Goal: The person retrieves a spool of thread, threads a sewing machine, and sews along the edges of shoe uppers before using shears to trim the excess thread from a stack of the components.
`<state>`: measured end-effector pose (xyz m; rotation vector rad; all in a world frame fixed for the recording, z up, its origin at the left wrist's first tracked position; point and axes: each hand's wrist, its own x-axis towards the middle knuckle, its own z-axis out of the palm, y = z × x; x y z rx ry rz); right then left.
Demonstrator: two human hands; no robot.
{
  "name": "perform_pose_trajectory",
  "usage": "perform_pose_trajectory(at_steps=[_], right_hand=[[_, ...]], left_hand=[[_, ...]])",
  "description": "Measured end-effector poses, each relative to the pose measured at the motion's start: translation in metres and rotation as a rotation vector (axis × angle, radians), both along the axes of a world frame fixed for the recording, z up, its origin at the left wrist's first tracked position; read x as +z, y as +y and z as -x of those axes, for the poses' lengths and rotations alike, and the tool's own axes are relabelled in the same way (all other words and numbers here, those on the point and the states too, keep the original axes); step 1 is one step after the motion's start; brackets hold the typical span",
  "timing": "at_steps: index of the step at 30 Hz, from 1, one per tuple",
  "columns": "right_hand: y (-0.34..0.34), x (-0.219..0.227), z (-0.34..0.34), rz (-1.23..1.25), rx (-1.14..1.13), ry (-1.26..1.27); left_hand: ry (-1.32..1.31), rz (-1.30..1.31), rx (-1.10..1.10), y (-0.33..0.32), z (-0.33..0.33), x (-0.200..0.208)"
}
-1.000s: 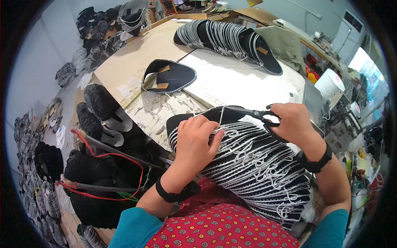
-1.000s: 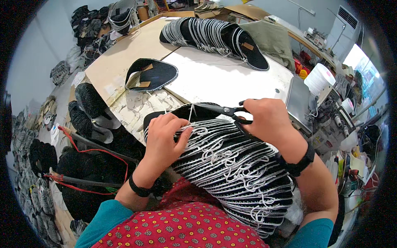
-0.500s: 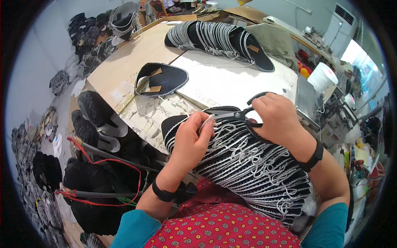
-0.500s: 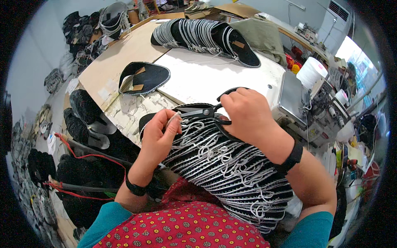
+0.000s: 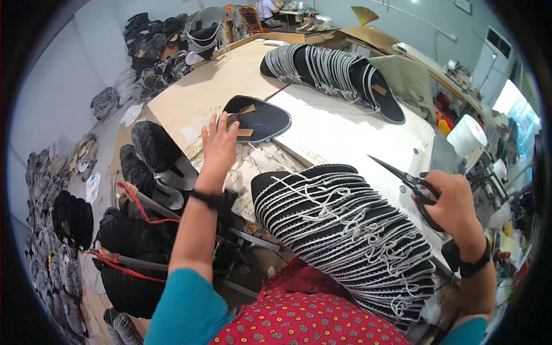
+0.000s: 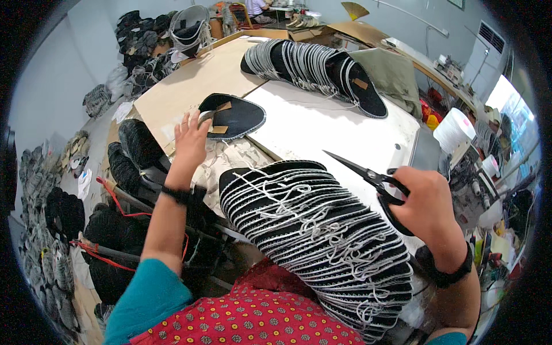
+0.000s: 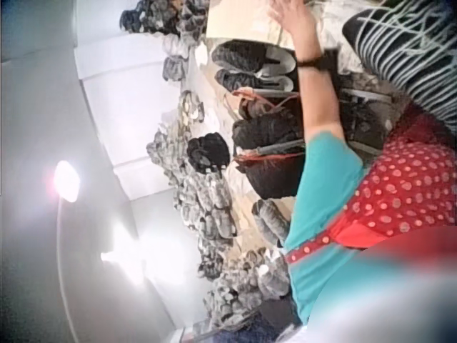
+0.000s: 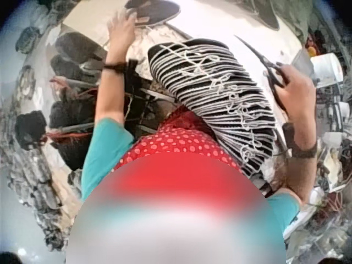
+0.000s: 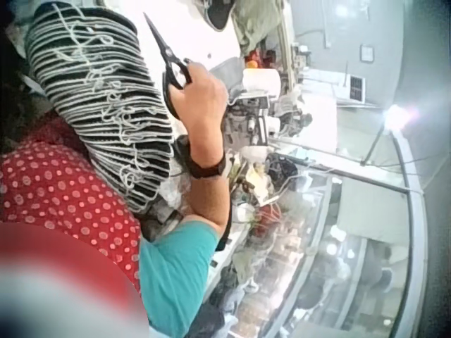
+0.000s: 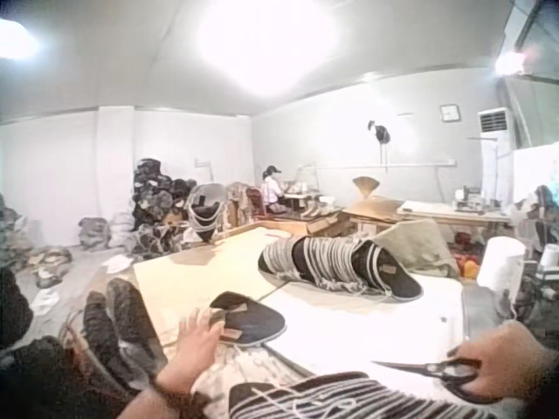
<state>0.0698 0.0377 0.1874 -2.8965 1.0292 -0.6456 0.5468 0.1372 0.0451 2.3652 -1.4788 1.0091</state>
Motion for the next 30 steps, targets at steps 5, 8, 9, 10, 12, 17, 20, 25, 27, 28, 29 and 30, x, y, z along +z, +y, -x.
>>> perform_pose_trajectory(at_steps=[5,8,9,10,12,17,20,25,27,28,29,30], right_hand=[[0.001,0.009,-0.001,-0.169,-0.116,-0.039],[-0.002,0.015,-0.011,-0.237,-0.049,-0.053],[-0.003,0.016,-0.015,-0.246,-0.047,-0.05],[-0.006,0.015,-0.019,-0.285,-0.032,-0.066],[-0.013,0.012,-0.031,-0.295,-0.016,-0.032],[-0.026,-0.007,-0.062,-0.306,0.006,0.066],[-0.021,-0.014,-0.077,-0.284,0.038,0.061],[-0.009,-0.012,-0.085,-0.306,-0.012,0.106],[-0.007,-0.008,-0.075,-0.302,-0.022,0.118],[-0.005,-0.007,-0.068,-0.293,-0.013,0.139],[-0.002,-0.006,-0.06,-0.291,-0.04,0.204],[0.001,-0.003,-0.044,-0.278,-0.059,0.225]], left_hand=[[-0.005,-0.099,0.024,-0.046,-0.062,0.022],[0.071,-0.055,-0.118,-0.064,-0.042,0.099],[0.015,-0.027,-0.203,-0.069,-0.026,0.125],[-0.056,-0.012,-0.314,-0.071,-0.01,0.149],[-0.083,-0.035,-0.366,-0.075,0.025,0.187],[-0.134,0.01,-0.518,-0.068,0.09,0.23],[-0.151,0.005,-0.619,-0.06,0.115,0.239],[-0.208,0.061,-0.732,-0.049,0.148,0.243],[-0.196,0.107,-0.741,-0.047,0.156,0.243],[-0.159,0.082,-0.749,-0.046,0.158,0.244],[-0.13,0.058,-0.718,-0.044,0.158,0.245],[-0.127,0.061,-0.714,-0.043,0.159,0.246]])
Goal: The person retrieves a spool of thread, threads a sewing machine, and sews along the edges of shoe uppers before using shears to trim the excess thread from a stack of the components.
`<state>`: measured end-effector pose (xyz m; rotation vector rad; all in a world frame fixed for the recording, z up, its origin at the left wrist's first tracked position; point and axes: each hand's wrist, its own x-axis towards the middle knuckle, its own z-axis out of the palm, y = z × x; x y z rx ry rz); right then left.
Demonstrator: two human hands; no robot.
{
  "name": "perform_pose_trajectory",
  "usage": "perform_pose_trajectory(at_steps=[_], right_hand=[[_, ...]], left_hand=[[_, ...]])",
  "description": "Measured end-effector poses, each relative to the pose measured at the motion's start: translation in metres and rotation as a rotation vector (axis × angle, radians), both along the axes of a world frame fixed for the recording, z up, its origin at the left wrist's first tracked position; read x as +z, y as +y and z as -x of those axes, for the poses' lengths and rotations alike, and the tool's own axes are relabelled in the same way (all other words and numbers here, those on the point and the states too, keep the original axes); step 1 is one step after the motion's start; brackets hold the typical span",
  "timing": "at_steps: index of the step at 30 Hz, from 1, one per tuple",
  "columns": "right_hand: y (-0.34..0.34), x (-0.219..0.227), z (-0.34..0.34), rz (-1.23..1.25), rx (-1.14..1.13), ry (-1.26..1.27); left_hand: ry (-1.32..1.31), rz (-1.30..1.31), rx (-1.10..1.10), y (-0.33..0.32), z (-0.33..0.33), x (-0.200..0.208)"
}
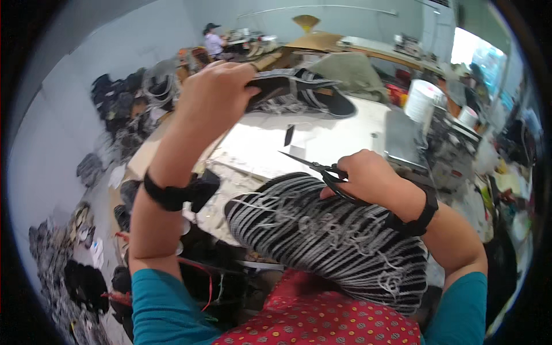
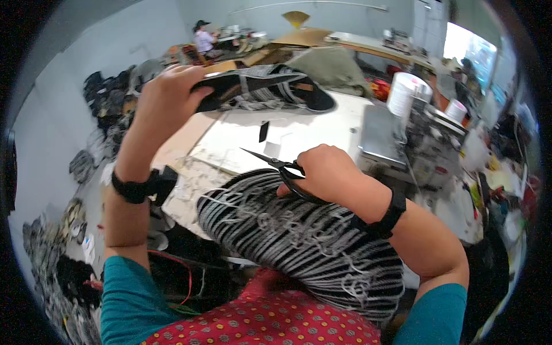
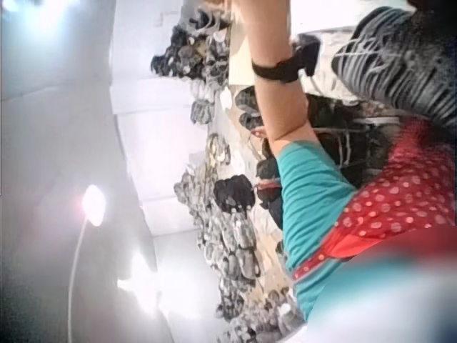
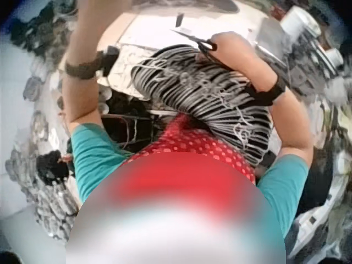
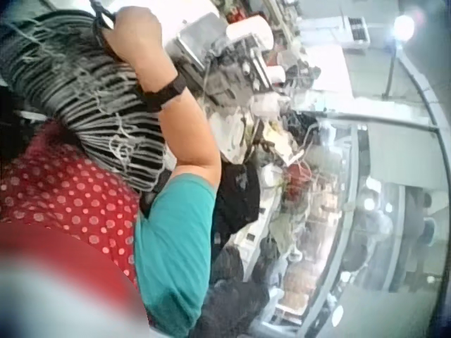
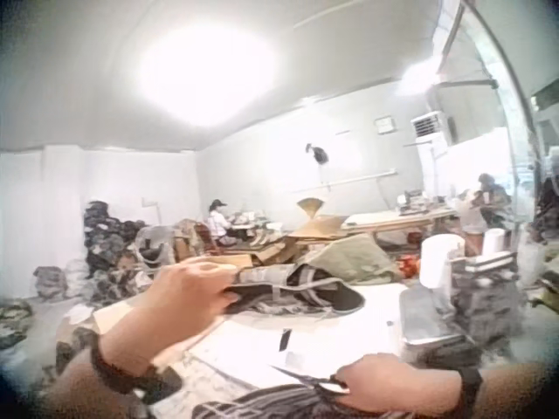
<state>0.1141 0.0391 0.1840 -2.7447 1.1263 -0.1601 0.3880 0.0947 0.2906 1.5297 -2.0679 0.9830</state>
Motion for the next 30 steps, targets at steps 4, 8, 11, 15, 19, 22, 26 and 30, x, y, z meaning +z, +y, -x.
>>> perform_pose_trajectory(at_steps=[4,8,11,15,19,22,26,30], right_hand=[[0.029,-0.005,0.104,0.084,-0.064,-0.33],[0.083,-0.049,0.246,0.071,-0.454,-0.563],[0.089,-0.111,0.331,0.167,-1.021,-0.43],[0.051,-0.162,0.371,0.224,-1.244,-0.127],[0.053,-0.11,0.318,0.71,-0.769,-0.426],[0.096,-0.033,0.252,0.48,-0.321,-0.923],[0.108,0.016,0.169,-0.431,-0.007,-1.229],[0.091,-0.001,0.173,-0.245,-0.194,-1.219]], left_hand=[[0.169,-0.088,-0.068,-0.003,0.006,-0.015],[0.315,-0.024,-0.214,0.014,0.033,-0.051],[0.39,0.092,-0.299,0.019,0.06,-0.074],[0.139,0.142,-0.53,0.016,0.098,-0.091],[-0.253,0.319,-0.603,0.018,0.136,-0.092],[-0.442,0.378,-0.671,0.023,0.167,-0.086],[-0.512,0.459,-0.983,0.028,0.211,-0.088],[-0.428,0.2,-1.247,0.059,0.242,-0.125]])
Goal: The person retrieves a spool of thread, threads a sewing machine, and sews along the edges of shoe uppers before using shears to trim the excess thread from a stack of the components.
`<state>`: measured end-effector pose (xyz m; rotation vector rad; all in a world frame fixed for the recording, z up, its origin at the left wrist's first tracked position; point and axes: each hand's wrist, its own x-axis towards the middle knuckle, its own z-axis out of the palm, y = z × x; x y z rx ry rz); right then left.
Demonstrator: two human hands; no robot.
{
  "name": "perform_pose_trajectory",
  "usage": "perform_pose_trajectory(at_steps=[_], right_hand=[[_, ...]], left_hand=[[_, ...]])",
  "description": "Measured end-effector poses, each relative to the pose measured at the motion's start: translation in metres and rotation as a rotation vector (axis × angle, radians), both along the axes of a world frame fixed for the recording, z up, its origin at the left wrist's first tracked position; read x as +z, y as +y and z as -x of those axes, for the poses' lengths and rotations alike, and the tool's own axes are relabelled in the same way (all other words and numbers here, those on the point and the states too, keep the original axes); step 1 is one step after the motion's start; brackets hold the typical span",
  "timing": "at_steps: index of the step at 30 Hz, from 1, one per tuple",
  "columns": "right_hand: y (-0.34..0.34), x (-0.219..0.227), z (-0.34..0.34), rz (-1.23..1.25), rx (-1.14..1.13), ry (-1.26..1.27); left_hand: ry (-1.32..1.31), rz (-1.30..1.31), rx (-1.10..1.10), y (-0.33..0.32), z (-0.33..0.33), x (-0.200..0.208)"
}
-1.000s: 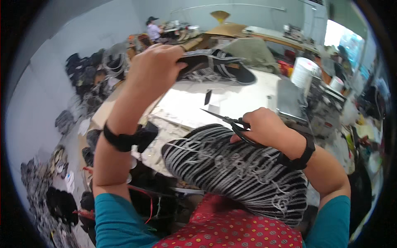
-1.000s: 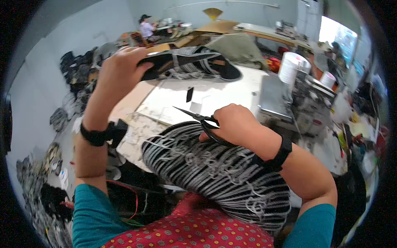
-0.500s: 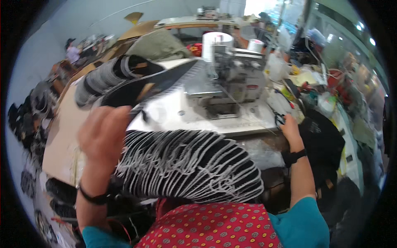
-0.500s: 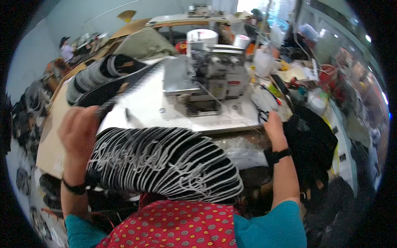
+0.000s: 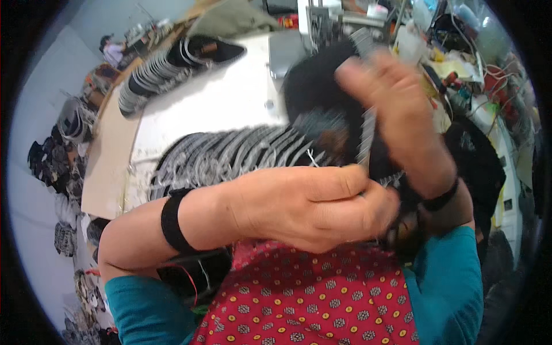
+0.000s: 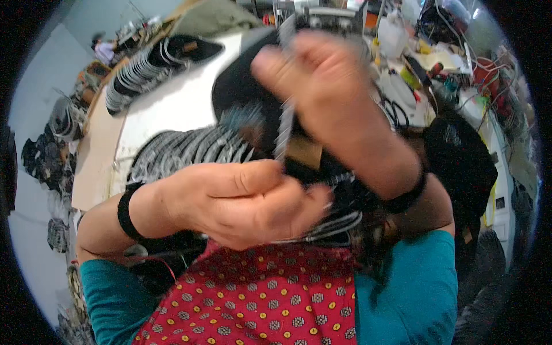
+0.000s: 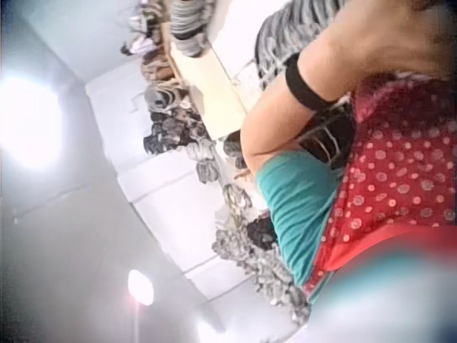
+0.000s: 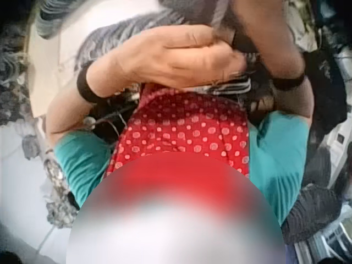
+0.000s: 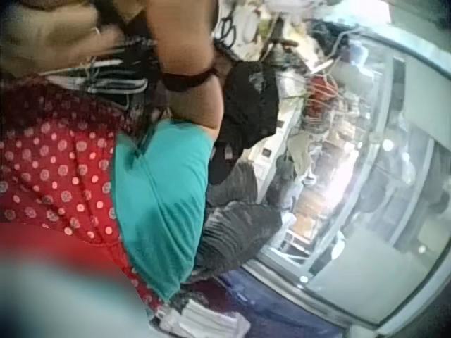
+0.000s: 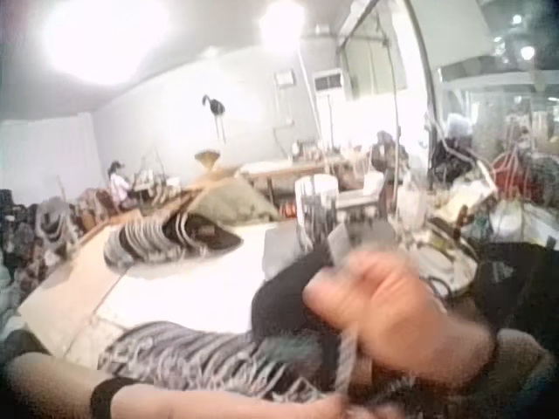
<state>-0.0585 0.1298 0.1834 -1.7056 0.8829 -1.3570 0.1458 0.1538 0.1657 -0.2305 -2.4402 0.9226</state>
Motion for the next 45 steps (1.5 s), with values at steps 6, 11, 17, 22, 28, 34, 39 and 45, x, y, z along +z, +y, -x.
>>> perform_pose_trajectory(at_steps=[6,11,17,22,28,34,39,45], right_hand=[[0.064,0.005,0.15,0.475,-0.779,-0.093],[0.143,0.012,0.175,0.807,-1.237,0.667],[0.159,-0.066,0.113,0.594,-1.062,1.055],[0.068,-0.148,-0.011,0.576,-0.33,1.065],[0.03,-0.175,-0.035,0.06,0.233,0.556],[0.038,-0.169,-0.041,-0.321,0.505,0.881],[0.012,-0.162,-0.088,-0.018,0.441,0.826],[-0.047,-0.089,-0.137,-0.554,0.338,0.049]], left_hand=[[-0.319,-0.872,0.244,0.049,-0.008,-0.064],[-0.129,-0.673,0.277,0.034,0.013,-0.091],[0.058,-0.841,0.582,-0.058,0.002,-0.075],[0.049,-0.989,0.549,-0.077,-0.003,-0.07],[0.513,-0.936,0.47,-0.036,-0.098,-0.05],[1.298,-0.794,1.405,0.009,-0.349,-0.136],[1.681,-1.445,0.638,-0.002,-0.344,-0.23],[2.035,-1.644,0.388,-0.037,-0.291,-0.13]])
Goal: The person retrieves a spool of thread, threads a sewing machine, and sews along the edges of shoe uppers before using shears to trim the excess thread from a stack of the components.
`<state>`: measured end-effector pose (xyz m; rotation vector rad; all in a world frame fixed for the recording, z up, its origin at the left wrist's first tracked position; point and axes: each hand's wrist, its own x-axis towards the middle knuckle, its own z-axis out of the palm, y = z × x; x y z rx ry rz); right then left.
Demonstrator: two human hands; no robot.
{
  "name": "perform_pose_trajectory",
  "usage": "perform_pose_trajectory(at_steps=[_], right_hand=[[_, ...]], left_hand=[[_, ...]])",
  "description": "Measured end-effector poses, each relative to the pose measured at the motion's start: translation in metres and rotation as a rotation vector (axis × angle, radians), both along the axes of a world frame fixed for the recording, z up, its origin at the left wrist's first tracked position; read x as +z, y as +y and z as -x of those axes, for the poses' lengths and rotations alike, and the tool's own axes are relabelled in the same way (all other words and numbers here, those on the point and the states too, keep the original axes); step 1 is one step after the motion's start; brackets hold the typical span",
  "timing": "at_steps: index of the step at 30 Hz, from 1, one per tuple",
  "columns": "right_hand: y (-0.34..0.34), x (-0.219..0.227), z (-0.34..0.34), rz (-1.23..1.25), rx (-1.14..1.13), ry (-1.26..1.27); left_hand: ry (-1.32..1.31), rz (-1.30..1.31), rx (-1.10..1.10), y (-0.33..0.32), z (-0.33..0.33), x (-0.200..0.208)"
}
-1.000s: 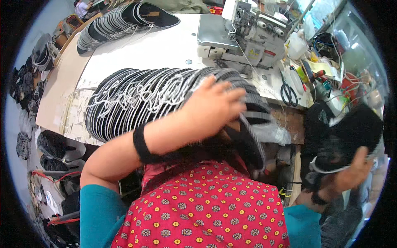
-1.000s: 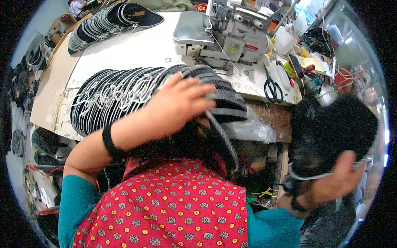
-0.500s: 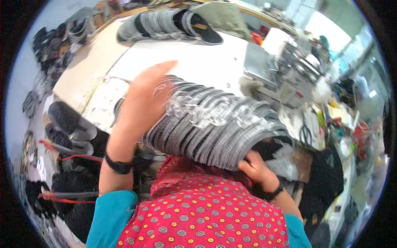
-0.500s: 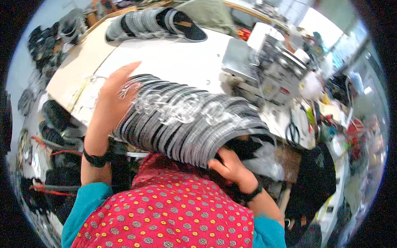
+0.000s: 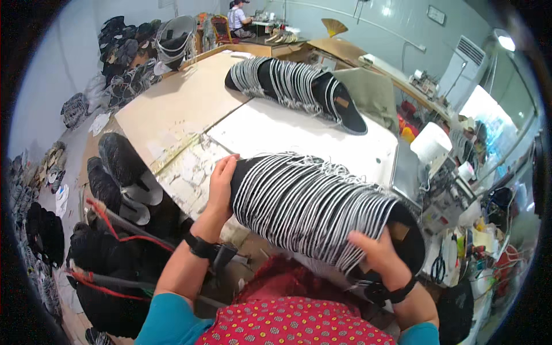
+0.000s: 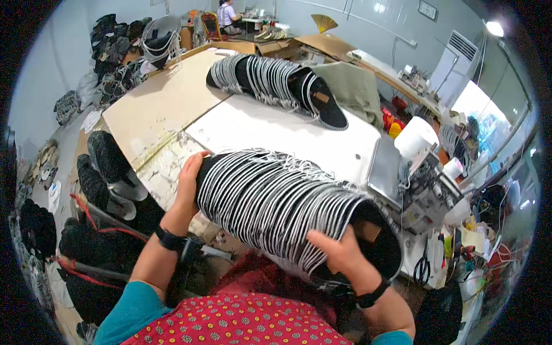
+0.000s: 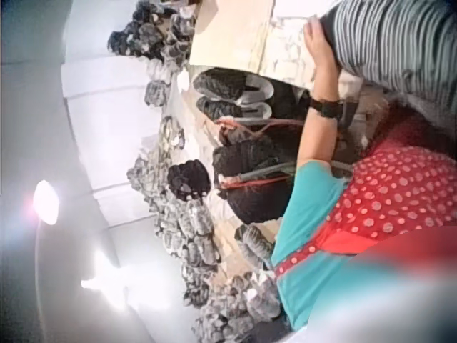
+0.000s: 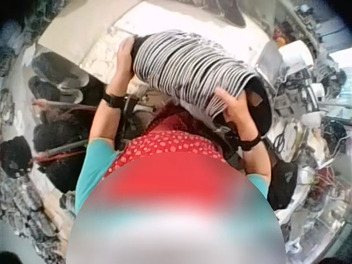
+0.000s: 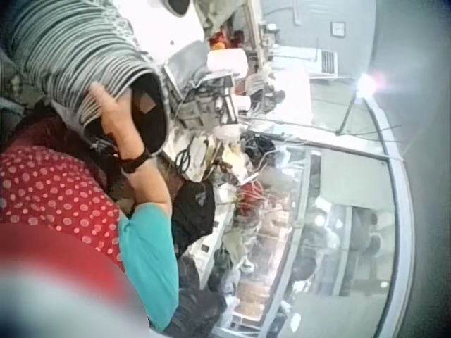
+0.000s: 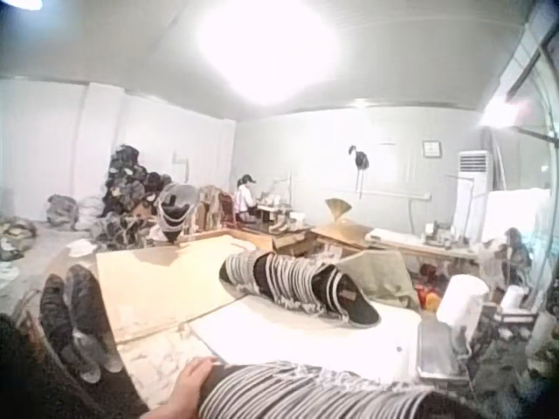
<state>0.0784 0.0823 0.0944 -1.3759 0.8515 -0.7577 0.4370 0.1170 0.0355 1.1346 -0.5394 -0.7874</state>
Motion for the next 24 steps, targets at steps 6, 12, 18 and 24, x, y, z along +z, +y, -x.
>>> perform_pose_trajectory(at_steps=[6,12,18,24], right_hand=[[-0.073,0.053,-0.039,-0.06,0.045,-0.281],[-0.124,-0.011,-0.079,0.387,-0.248,0.184],[-0.124,-0.021,-0.059,0.468,-0.069,0.087],[-0.076,-0.014,-0.013,0.438,-0.116,0.081]], left_hand=[[0.007,0.144,-0.164,-0.059,-0.057,0.083],[-0.258,-0.149,0.094,-0.14,-0.14,-0.013],[-1.146,-0.345,0.376,-0.119,-0.123,-0.041],[-1.569,0.068,0.191,-0.064,0.046,0.033]])
